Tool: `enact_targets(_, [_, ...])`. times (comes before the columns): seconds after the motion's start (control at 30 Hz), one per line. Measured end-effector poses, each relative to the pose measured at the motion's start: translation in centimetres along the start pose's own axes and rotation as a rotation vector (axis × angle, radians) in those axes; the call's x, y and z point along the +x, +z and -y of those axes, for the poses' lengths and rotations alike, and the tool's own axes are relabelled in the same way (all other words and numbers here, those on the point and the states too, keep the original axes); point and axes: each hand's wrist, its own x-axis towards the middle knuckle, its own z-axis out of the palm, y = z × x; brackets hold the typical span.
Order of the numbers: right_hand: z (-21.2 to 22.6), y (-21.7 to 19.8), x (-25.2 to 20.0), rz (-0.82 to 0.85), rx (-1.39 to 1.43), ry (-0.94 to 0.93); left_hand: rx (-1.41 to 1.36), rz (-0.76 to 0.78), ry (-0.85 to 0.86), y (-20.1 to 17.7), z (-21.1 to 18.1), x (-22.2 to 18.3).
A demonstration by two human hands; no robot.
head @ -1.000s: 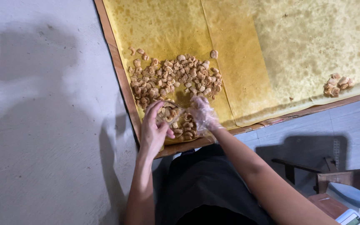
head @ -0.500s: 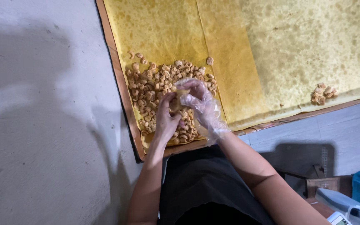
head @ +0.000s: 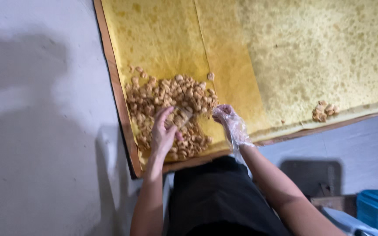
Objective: The person scoops dried fruit from a large yellow tray into clear plastic bags using a metal scoop. They place each filled bag on a digital scale to weigh it, then transfer the sealed bags into a blue basket. The process is repeated multiple times.
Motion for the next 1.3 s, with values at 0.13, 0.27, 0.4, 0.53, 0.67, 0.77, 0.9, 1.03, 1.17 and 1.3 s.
enact_targets(0.13, [-2.3, -3.0, -0.4, 0.078, -0.163, 0.024, 0.038, -0.079, -0.042, 0.6, 0.8, -0.2])
enact_targets(0.27, [-0.5, -4.5, 0.9, 0.098, -0.180, 0.073, 0.113, -0.107, 0.026, 1.8, -0.8, -0.5])
enact_targets(0.4, [1.9, -5.8, -0.7, 0.094, -0.078, -0.026, 0.148, -0.016, 0.048, 2.5, -3.2, -1.2])
enact_targets(0.53, [2.9, -6.3, -3.5, 0.002, 0.048, -0.124, 0.153, 0.200, 0.036, 4.2, -4.3, 0.8])
enact_targets(0.67, [2.1, -6.9, -6.7, -0.176, 0.260, -0.154, 0.157, 0.430, -0.001, 7.6, -5.4, 1.5])
enact_targets(0.77, [0.2, -8.6, -9.9, -0.296, 0.367, -0.251, 0.151, 0.683, 0.026, 11.5, -6.4, 0.6])
enact_targets(0.9, [-3.0, -13.1, -16.1, -0.561, 0.380, -0.369, 0.245, 1.022, -0.012, 19.8, -7.6, -2.5])
enact_targets(1.03, [-5.7, -17.9, -24.8, -0.928, 0.554, -0.602, 0.200, 1.431, -0.036, 28.6, -9.8, -8.5])
enact_targets(1.17, [-8.7, -19.1, -35.9, -1.325, 0.787, -0.697, 0.110, 1.760, -0.126, 37.5, -11.0, -15.8])
enact_targets(1.3, [-11.8, -19.0, -44.9, -1.666, 0.949, -0.720, 0.148, 1.944, -0.164, 46.1, -9.4, -25.6])
